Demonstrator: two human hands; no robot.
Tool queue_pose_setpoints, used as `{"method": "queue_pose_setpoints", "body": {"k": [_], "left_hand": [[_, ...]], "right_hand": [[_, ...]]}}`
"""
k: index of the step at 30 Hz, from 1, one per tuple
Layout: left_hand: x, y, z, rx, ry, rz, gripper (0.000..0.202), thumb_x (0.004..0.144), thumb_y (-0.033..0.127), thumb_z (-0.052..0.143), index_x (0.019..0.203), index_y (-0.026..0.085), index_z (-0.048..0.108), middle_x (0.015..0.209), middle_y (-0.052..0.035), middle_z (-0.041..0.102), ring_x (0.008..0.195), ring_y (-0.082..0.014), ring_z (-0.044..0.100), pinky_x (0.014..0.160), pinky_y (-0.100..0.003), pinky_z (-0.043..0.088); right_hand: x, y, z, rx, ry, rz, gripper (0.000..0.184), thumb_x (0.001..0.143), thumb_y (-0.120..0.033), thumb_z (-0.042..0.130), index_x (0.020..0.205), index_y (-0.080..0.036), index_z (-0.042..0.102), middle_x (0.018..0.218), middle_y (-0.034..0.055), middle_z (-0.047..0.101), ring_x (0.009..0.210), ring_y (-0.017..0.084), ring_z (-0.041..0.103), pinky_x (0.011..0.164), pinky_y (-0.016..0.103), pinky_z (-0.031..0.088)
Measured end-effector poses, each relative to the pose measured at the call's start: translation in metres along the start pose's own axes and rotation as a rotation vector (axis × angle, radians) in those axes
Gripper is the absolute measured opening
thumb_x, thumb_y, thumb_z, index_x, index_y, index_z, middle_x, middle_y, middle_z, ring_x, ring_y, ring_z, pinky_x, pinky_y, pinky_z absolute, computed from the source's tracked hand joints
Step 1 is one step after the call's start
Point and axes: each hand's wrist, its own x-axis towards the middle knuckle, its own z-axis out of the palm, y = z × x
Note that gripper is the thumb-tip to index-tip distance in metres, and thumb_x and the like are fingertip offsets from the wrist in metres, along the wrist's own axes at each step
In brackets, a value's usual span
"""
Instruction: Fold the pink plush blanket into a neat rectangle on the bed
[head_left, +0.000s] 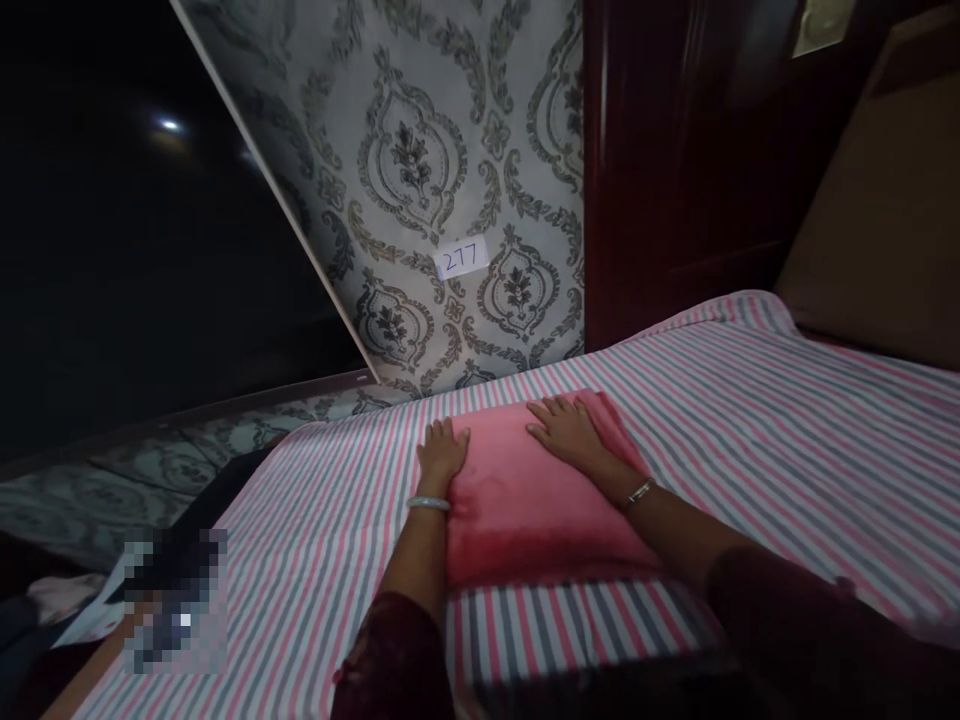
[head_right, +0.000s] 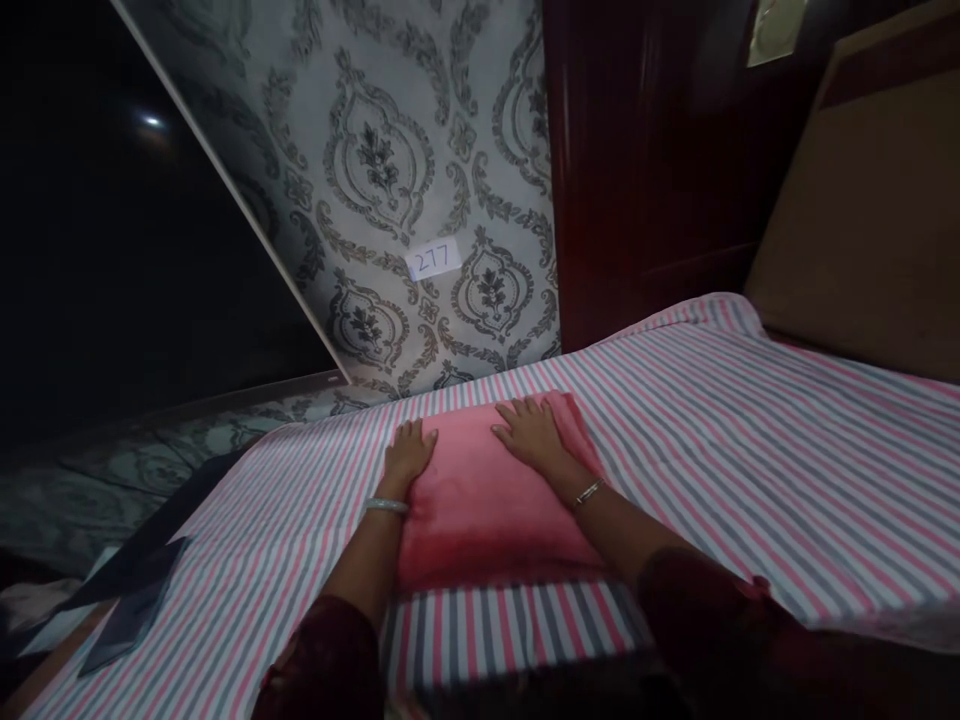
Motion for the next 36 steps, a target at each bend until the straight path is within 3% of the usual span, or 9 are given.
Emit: {"method": "queue_pose_setpoints", "body": {"k": [4,8,10,12,17,23,27,31,36], "left_hand": [[-0.014,-0.013,-0.023,0.01,-0.027,-0.011,0.056,0.1,0.042,0.036,0.142,0.006,0.042,0.149,-0.0277,0.04,0.138,-0.0404,0.039,0.106,-0.065,0.034],[-0.061,-0.004,-0.033,0.03,0.019,0.122,0.061,0.099,0.046,0.036,0.145,0.005,0.04,0.154,-0.0273,0.031,0.146,-0.0396,0.024,0.114,-0.064,0.019],[-0.094,0.007,-0.025,0.024,0.023,0.285,0.062,0.098,0.051,0.039,0.149,0.017,0.037,0.159,-0.0165,0.028,0.149,-0.0322,0.018,0.119,-0.057,0.014],[-0.124,0.018,-0.011,0.025,0.019,0.453,0.067,0.095,0.055,0.044,0.153,0.023,0.031,0.162,-0.0132,0.023,0.15,-0.0327,0.014,0.119,-0.059,0.013],[-0.155,0.026,0.018,0.069,0.072,0.438,0.073,0.092,0.058,0.047,0.155,0.025,0.027,0.163,-0.0151,0.018,0.15,-0.0345,0.012,0.116,-0.064,0.013],[-0.149,0.021,0.017,0.045,0.081,0.437,0.073,0.091,0.059,0.048,0.154,0.028,0.029,0.163,-0.0125,0.02,0.15,-0.0326,0.014,0.117,-0.063,0.017],[-0.15,0.021,0.016,0.019,0.08,0.442,0.073,0.091,0.059,0.048,0.154,0.027,0.03,0.162,-0.0138,0.021,0.15,-0.0338,0.015,0.116,-0.064,0.018],[-0.151,0.019,0.019,-0.003,0.09,0.451,0.073,0.091,0.059,0.047,0.154,0.027,0.029,0.163,-0.0134,0.019,0.15,-0.0343,0.016,0.116,-0.065,0.016],[-0.151,0.017,0.022,-0.018,0.103,0.451,0.072,0.092,0.058,0.046,0.154,0.027,0.029,0.163,-0.0128,0.019,0.15,-0.0335,0.014,0.117,-0.064,0.016]], "right_hand": [[0.0,0.004,-0.022,0.026,-0.073,-0.014,0.049,0.098,-0.038,0.038,0.142,-0.019,0.051,0.144,0.0142,0.052,0.132,0.033,0.045,0.107,0.054,0.033],[-0.035,0.001,-0.043,0.053,-0.086,-0.048,0.054,0.098,-0.045,0.039,0.147,-0.023,0.044,0.151,0.0139,0.045,0.137,0.034,0.04,0.109,0.054,0.032],[-0.067,-0.007,-0.044,0.064,-0.038,-0.132,0.06,0.096,-0.054,0.041,0.15,-0.028,0.04,0.157,0.0117,0.037,0.142,0.037,0.032,0.111,0.06,0.025],[-0.099,-0.016,-0.039,0.072,-0.031,-0.224,0.064,0.094,-0.058,0.044,0.151,-0.03,0.037,0.16,0.0093,0.032,0.145,0.039,0.026,0.112,0.063,0.021],[-0.136,-0.026,-0.019,0.047,-0.016,-0.215,0.062,0.094,-0.052,0.048,0.151,-0.029,0.037,0.161,0.0062,0.029,0.147,0.035,0.022,0.114,0.06,0.021],[-0.131,-0.015,-0.025,0.089,-0.061,-0.244,0.06,0.094,-0.047,0.051,0.15,-0.03,0.04,0.158,0.0057,0.035,0.145,0.033,0.031,0.113,0.058,0.028],[-0.118,-0.004,-0.044,0.19,-0.067,-0.264,0.044,0.094,-0.037,0.049,0.135,-0.024,0.059,0.141,0.0105,0.058,0.131,0.032,0.051,0.107,0.052,0.039],[-0.07,-0.011,-0.059,0.298,0.0,-0.193,0.039,0.094,-0.029,0.048,0.127,-0.018,0.064,0.124,0.0124,0.069,0.115,0.028,0.062,0.1,0.043,0.046],[0.004,-0.03,-0.046,0.279,-0.117,-0.022,0.046,0.086,-0.022,0.063,0.131,-0.015,0.06,0.118,0.0121,0.068,0.098,0.021,0.066,0.087,0.029,0.048]]}}
